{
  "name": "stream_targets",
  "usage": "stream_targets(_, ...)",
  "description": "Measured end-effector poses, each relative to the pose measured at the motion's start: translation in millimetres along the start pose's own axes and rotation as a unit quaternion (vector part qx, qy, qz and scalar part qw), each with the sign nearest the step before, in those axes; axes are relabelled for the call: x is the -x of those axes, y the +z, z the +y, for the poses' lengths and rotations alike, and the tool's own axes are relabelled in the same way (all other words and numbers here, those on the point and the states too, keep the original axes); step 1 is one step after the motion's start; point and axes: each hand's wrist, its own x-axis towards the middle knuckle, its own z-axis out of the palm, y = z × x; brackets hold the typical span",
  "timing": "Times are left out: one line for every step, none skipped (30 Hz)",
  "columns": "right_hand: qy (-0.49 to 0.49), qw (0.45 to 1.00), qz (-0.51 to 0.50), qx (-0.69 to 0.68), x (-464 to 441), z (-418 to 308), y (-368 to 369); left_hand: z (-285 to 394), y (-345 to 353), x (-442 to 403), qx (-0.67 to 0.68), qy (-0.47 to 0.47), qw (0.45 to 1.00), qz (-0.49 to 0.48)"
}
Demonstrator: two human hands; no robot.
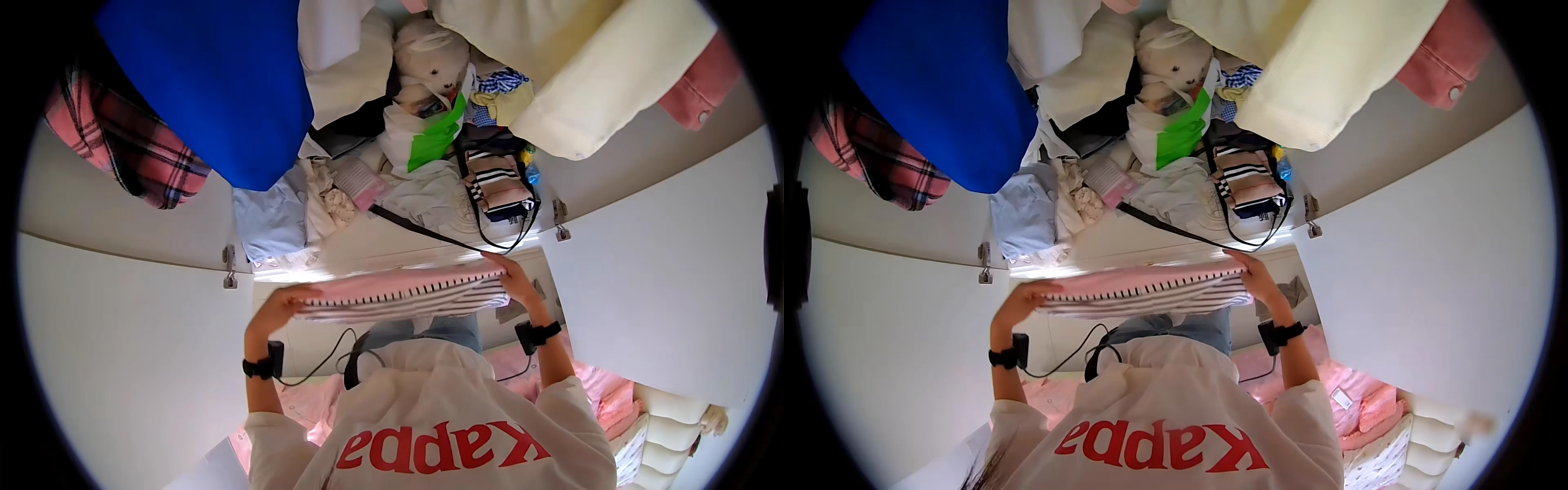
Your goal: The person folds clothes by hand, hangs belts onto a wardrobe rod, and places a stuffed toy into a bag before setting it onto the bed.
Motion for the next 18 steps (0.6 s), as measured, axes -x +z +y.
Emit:
stream_targets(0.001, 1.000, -0.027, 0.006, -11.6, -19.3, -6.1, 2.8, -10.8, -5.4, 0.024, -0.023, 0.999, 0.022)
stream_targets(-0.033, 0.999, 0.018, -0.024, -25.7, -34.5, -6.7, 6.7, -23.1, -12.4, -0.021, 0.013, 0.999, 0.047)
stream_targets(-0.061, 0.997, 0.022, -0.038, -43.2, -40.4, -8.7, 11.8, -34.8, -20.6, -0.065, 0.048, 0.994, 0.070)
stream_targets(-0.087, 0.994, 0.028, -0.052, -62.4, -44.2, -11.8, 18.2, -45.8, -31.2, -0.099, 0.098, 0.983, 0.116)
stream_targets(-0.114, 0.991, 0.035, -0.065, -81.7, -48.1, -13.6, 23.7, -56.9, -44.8, -0.132, 0.149, 0.967, 0.160)
stream_targets(-0.168, 0.980, 0.064, -0.086, -100.4, -54.0, -9.1, 28.5, -66.9, -58.8, -0.110, 0.167, 0.957, 0.210)
stream_targets(-0.219, 0.965, 0.093, -0.108, -117.7, -60.6, 0.3, 30.8, -77.9, -72.1, -0.088, 0.182, 0.945, 0.259)
stream_targets(-0.216, 0.965, 0.109, -0.099, -133.9, -69.1, 8.4, 21.9, -94.0, -86.2, -0.068, 0.176, 0.934, 0.302)
stream_targets(-0.213, 0.965, 0.126, -0.091, -149.7, -74.7, 17.6, 5.1, -113.2, -102.0, -0.048, 0.169, 0.922, 0.344)
stream_targets(-0.210, 0.969, 0.120, -0.055, -164.3, -74.1, 30.9, -18.1, -133.7, -119.0, -0.141, 0.174, 0.908, 0.355)
stream_targets(-0.208, 0.971, 0.113, -0.019, -178.0, -70.4, 46.1, -47.4, -153.9, -136.7, -0.232, 0.177, 0.886, 0.361)
stream_targets(-0.205, 0.973, 0.102, 0.018, -188.0, -60.7, 56.0, -63.5, -151.3, -146.3, -0.293, 0.164, 0.867, 0.368)
stream_targets(-0.202, 0.965, 0.097, 0.136, -196.7, -42.0, 63.5, -79.3, -148.3, -155.5, -0.353, 0.150, 0.844, 0.375)
stream_targets(-0.201, 0.943, 0.089, 0.251, -206.1, -19.7, 73.8, -83.1, -125.9, -166.2, -0.386, 0.124, 0.828, 0.386)
stream_targets(-0.201, 0.907, 0.082, 0.361, -211.3, -2.0, 83.7, -88.5, -111.3, -173.0, -0.422, 0.100, 0.810, 0.395)
stream_targets(-0.171, 0.924, 0.068, 0.335, -209.9, 9.1, 88.7, -114.0, -103.6, -178.3, -0.413, 0.074, 0.825, 0.378)
stream_targets(-0.177, 0.929, 0.092, 0.311, -205.1, 22.6, 91.8, -138.3, -91.4, -182.0, -0.401, 0.050, 0.841, 0.361)
stream_targets(-0.170, 0.938, 0.097, 0.286, -195.8, 36.3, 94.5, -137.5, -69.3, -177.9, -0.425, 0.000, 0.824, 0.375)
